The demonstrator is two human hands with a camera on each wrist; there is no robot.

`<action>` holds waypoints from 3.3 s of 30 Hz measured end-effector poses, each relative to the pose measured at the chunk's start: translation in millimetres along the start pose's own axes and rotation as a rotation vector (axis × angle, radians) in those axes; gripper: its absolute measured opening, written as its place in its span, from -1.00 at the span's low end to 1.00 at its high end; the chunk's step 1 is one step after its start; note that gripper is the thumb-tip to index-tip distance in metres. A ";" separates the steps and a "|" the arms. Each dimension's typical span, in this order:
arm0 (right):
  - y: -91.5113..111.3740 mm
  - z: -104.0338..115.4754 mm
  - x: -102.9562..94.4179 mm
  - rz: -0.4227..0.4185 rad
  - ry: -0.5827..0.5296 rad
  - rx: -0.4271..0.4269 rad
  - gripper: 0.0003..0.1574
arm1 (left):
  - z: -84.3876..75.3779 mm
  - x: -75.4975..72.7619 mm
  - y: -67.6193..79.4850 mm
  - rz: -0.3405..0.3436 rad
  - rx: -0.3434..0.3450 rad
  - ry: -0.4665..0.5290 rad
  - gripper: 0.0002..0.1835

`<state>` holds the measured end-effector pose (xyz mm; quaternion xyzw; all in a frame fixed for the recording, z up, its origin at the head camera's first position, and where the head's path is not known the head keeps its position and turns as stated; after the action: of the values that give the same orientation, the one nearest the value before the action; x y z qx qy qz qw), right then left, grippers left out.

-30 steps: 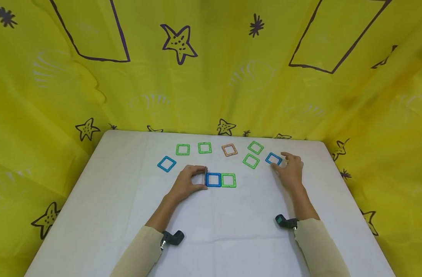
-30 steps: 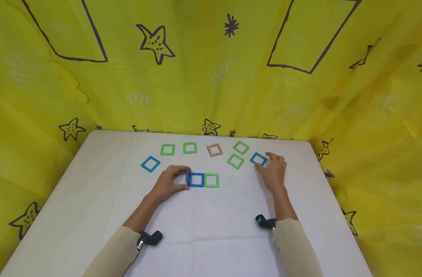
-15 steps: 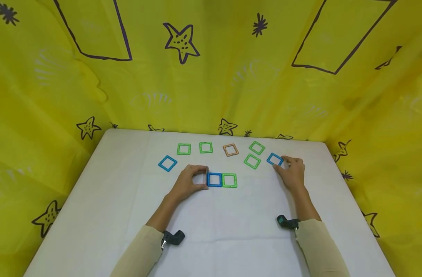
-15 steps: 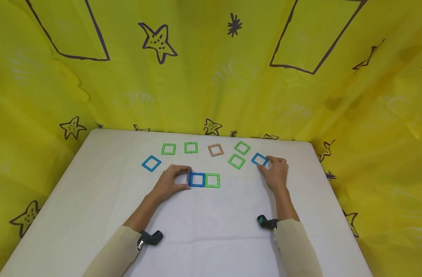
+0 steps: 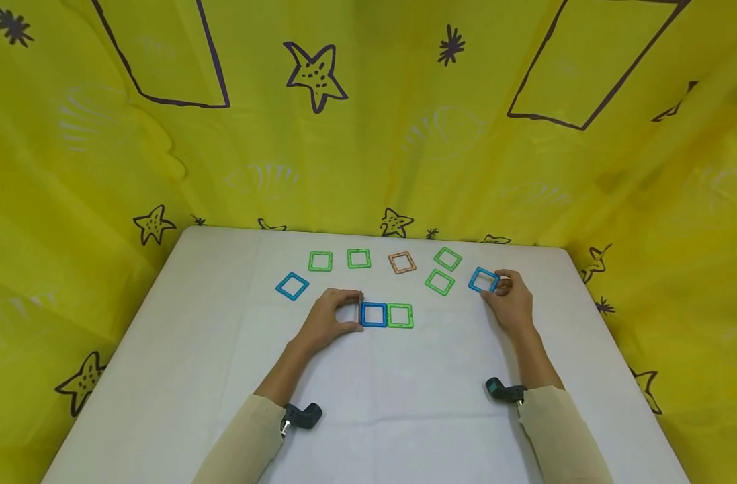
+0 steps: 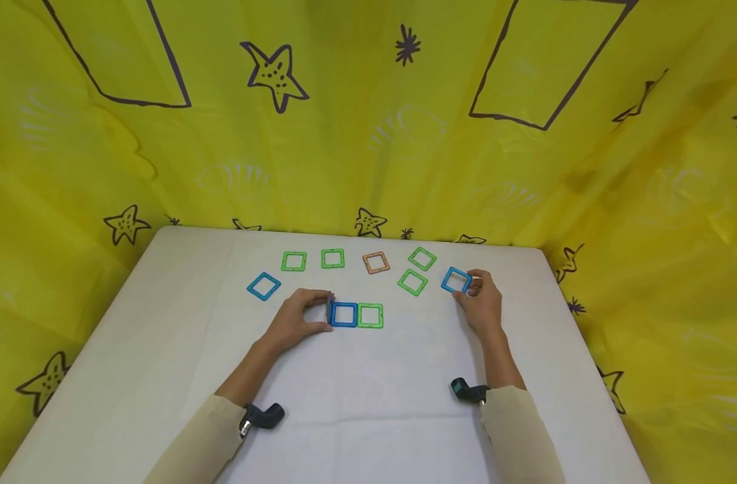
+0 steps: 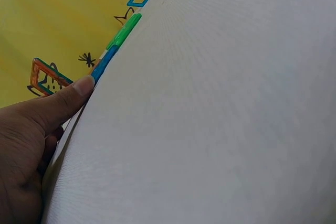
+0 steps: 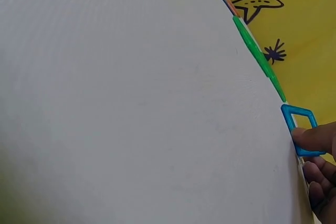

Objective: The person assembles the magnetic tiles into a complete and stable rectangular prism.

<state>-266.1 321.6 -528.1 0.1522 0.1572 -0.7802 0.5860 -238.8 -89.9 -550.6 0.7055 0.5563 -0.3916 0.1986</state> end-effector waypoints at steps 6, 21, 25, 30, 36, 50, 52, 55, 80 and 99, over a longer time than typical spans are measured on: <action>4.0 -0.1 -2.4 -0.060 -0.067 -0.051 -0.39 | -0.6 -0.6 0.5 -0.002 0.006 -0.005 -0.28; 3.4 -1.4 -4.5 -0.116 -0.207 0.030 -0.61 | 0.0 0.2 -0.4 -0.004 0.013 -0.002 -0.28; 4.8 0.9 -5.5 -0.111 -0.233 0.033 -0.63 | 0.1 0.2 -1.0 -0.003 0.012 -0.007 -0.28; 9.6 6.6 -5.5 -0.109 -0.292 -0.004 -0.65 | -0.3 -0.2 -0.6 0.002 0.010 -0.009 -0.28; 14.8 15.7 -0.4 -0.074 -0.315 -0.094 -0.68 | 1.0 0.0 0.0 0.005 0.012 -0.006 -0.28; 30.9 27.6 19.3 0.054 -0.342 -0.150 -0.73 | 2.3 0.9 -1.5 0.005 0.018 0.002 -0.27; 32.9 28.4 24.7 0.087 -0.328 -0.163 -0.74 | 2.8 0.8 -1.1 0.005 0.016 -0.002 -0.27; 36.1 29.2 34.5 0.144 -0.296 -0.176 -0.75 | 3.1 -0.1 -0.3 0.001 0.017 -0.003 -0.27; 66.9 51.7 81.0 0.296 -0.345 -0.188 -0.81 | 1.0 0.0 -0.4 -0.011 0.013 -0.024 -0.27; 81.3 66.2 103.4 0.333 -0.340 -0.225 -0.81 | -0.2 0.0 -0.7 -0.002 -0.004 -0.038 -0.27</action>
<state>-219.0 182.5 -517.4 -0.0235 0.1152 -0.6652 0.7374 -239.4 -89.6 -550.3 0.6971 0.5538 -0.4041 0.2100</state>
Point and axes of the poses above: each hand's wrist, its own y-axis away from the middle knuckle, its own x-axis out of the palm, z = x × y, the point moved 2 cm from there along -y, towards the middle knuckle, and after that the axes turned 15 degrees about -y, right-handed, at the moved point
